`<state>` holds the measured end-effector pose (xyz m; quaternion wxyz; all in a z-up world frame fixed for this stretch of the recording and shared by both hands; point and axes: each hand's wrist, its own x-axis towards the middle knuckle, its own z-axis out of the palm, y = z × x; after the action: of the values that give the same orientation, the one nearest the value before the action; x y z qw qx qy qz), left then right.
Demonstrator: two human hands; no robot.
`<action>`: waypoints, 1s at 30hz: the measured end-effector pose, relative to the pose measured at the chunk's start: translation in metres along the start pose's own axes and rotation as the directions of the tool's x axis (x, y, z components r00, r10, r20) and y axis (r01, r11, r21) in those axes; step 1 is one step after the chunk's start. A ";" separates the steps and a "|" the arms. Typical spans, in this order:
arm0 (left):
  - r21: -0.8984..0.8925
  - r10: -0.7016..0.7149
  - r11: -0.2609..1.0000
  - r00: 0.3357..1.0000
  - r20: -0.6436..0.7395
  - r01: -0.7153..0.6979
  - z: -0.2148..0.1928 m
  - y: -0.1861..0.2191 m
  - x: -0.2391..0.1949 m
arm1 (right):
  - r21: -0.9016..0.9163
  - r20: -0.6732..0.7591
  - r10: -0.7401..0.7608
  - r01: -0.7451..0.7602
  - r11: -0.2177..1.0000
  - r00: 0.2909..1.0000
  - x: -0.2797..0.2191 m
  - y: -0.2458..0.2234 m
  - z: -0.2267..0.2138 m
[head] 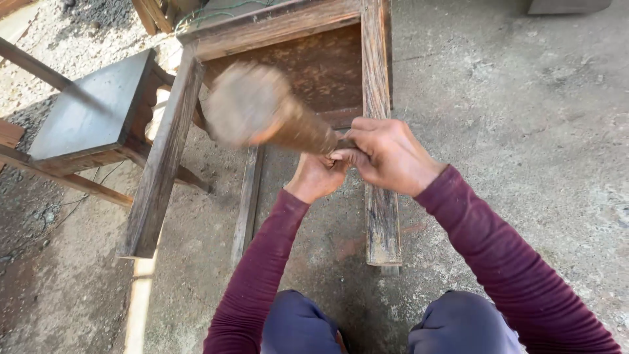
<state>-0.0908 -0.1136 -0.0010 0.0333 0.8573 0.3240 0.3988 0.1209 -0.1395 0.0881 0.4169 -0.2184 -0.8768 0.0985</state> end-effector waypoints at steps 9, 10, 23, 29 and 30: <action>-0.055 -0.303 0.949 0.946 0.119 0.311 0.014 0.002 -0.008 | 0.033 -0.029 0.080 -0.079 0.996 0.996 -0.020 0.004 0.002; -0.055 -0.306 0.948 0.945 0.117 0.314 0.009 0.012 -0.008 | 0.035 -0.027 0.078 -0.077 0.996 0.997 -0.023 0.002 0.002; -0.275 -0.017 0.960 0.993 0.119 0.049 -0.021 0.093 -0.051 | 0.060 -0.050 0.090 -0.087 0.994 0.995 -0.080 -0.085 0.017; -0.381 -0.028 0.920 0.985 0.173 0.093 -0.050 0.136 -0.062 | 0.005 -0.112 0.032 -0.031 0.999 0.993 -0.099 -0.121 0.025; -0.381 -0.023 0.919 0.980 0.197 0.098 -0.053 0.142 -0.066 | -0.001 -0.101 0.003 -0.003 1.000 0.995 -0.103 -0.125 0.027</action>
<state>-0.0844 -0.2750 0.0364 0.2457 0.8569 0.2603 0.3710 0.1197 -0.2982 0.0445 0.4606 -0.2248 -0.8542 0.0875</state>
